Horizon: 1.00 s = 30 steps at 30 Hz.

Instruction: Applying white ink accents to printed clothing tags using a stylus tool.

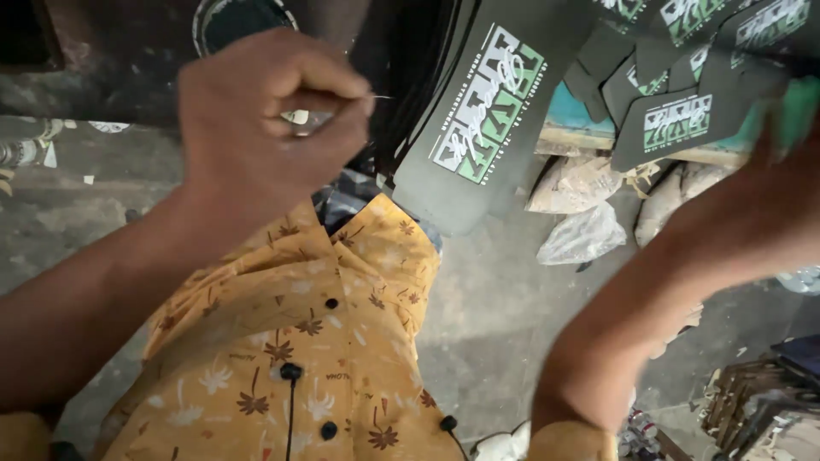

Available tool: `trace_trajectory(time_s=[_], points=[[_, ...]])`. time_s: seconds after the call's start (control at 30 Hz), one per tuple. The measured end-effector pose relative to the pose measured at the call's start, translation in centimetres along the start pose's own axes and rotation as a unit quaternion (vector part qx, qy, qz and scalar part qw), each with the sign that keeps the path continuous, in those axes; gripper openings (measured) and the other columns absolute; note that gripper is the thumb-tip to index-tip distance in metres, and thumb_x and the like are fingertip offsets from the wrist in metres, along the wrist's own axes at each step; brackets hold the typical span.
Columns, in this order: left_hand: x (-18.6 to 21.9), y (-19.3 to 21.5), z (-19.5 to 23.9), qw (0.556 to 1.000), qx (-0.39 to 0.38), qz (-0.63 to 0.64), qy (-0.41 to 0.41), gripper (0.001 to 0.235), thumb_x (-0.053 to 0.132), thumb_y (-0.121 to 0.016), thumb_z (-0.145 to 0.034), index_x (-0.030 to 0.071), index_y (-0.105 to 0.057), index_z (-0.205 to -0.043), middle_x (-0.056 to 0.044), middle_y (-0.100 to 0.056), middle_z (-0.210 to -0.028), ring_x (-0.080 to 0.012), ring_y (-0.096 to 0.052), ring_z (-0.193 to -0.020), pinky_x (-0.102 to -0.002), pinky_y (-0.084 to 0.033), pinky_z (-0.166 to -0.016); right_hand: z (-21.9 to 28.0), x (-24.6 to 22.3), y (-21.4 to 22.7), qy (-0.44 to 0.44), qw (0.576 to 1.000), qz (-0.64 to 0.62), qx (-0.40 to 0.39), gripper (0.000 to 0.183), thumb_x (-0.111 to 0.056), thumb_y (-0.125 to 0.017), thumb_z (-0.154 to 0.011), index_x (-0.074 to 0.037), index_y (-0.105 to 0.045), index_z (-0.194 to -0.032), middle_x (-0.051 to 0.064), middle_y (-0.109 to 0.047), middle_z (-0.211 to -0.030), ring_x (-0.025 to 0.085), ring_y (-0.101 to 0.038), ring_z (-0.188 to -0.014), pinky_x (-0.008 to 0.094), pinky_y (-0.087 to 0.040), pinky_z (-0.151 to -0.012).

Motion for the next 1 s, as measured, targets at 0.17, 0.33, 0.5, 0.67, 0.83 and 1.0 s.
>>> trace_trajectory(time_s=[0.17, 0.33, 0.5, 0.67, 0.83, 1.0], points=[[-1.6, 1.0, 1.4, 0.997, 0.0, -0.048, 0.059, 0.006, -0.003, -0.075, -0.102, -0.002, -0.069, -0.102, -0.011, -0.073, -0.1, -0.0145, -0.075, -0.091, -0.026, -0.063, -0.082, -6.0, 3.9, -3.7, 0.155, 0.98, 0.093, -0.08, 0.038, -0.001, -0.059, -0.089, -0.003, -0.07, -0.125, 0.012, -0.076, -0.125, 0.026, -0.075, -0.117, 0.045, -0.047, -0.099], [-3.0, 0.8, 1.9, 0.995, -0.002, -0.057, 0.077, 0.006, 0.0, -0.076, -0.101, -0.001, -0.07, -0.103, -0.011, -0.074, -0.1, -0.0137, -0.075, -0.092, -0.025, -0.062, -0.08, -6.1, 7.8, -7.3, 0.295, 0.923, 0.18, -0.171, 0.063, 0.014, -0.054, -0.076, -0.001, -0.064, -0.136, 0.014, -0.074, -0.133, 0.032, -0.069, -0.128, 0.051, -0.026, -0.115], [-6.0, 4.4, 1.8, 0.985, 0.017, -0.164, 0.059, 0.005, 0.001, -0.077, -0.102, 0.001, -0.072, -0.101, -0.009, -0.075, -0.098, -0.0133, -0.076, -0.092, -0.025, -0.061, -0.079, 5.8, 3.9, -6.6, 0.171, 0.947, 0.078, -0.262, 0.066, 0.015, -0.055, -0.088, 0.001, -0.054, -0.152, 0.017, -0.053, -0.157, 0.033, -0.046, -0.151, 0.041, -0.028, -0.131], [-11.0, 8.3, 3.5, 0.953, 0.028, -0.302, 0.021, 0.008, 0.001, -0.08, -0.098, 0.004, -0.073, -0.102, -0.011, -0.073, -0.099, -0.0236, -0.074, -0.089, -0.034, -0.058, -0.074, 16.7, -1.8, -4.6, 0.189, 0.929, 0.095, -0.305, 0.044, 0.002, -0.069, -0.093, -0.004, -0.062, -0.137, 0.016, -0.052, -0.156, 0.036, -0.044, -0.153, 0.05, -0.031, -0.132], [-13.9, 7.5, 5.1, 0.931, 0.001, -0.364, 0.04, 0.011, 0.009, -0.082, -0.091, 0.009, -0.073, -0.098, -0.01, -0.071, -0.097, -0.0302, -0.07, -0.089, -0.041, -0.056, -0.074, 19.3, -1.7, -5.7, 0.188, 0.911, 0.092, -0.354, 0.051, -0.005, -0.081, -0.086, -0.007, -0.065, -0.135, 0.017, -0.044, -0.16, 0.039, -0.034, -0.156, 0.052, -0.03, -0.13], [-14.1, 6.5, 5.1, 0.925, 0.004, -0.377, 0.044, 0.013, 0.012, -0.082, -0.089, 0.012, -0.073, -0.097, -0.009, -0.069, -0.093, -0.0324, -0.069, -0.087, -0.044, -0.055, -0.072, 19.2, -1.9, -5.4, 0.169, 0.92, 0.103, -0.338, 0.046, -0.001, -0.08, -0.086, -0.01, -0.07, -0.131, 0.009, -0.048, -0.161, 0.036, -0.038, -0.158, 0.049, -0.032, -0.134]])
Point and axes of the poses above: each hand's wrist, its own z-axis away from the middle knuckle, its own y-axis out of the back of the hand, x = y × z, the point moved 10 cm from there along -z, towards the middle knuckle
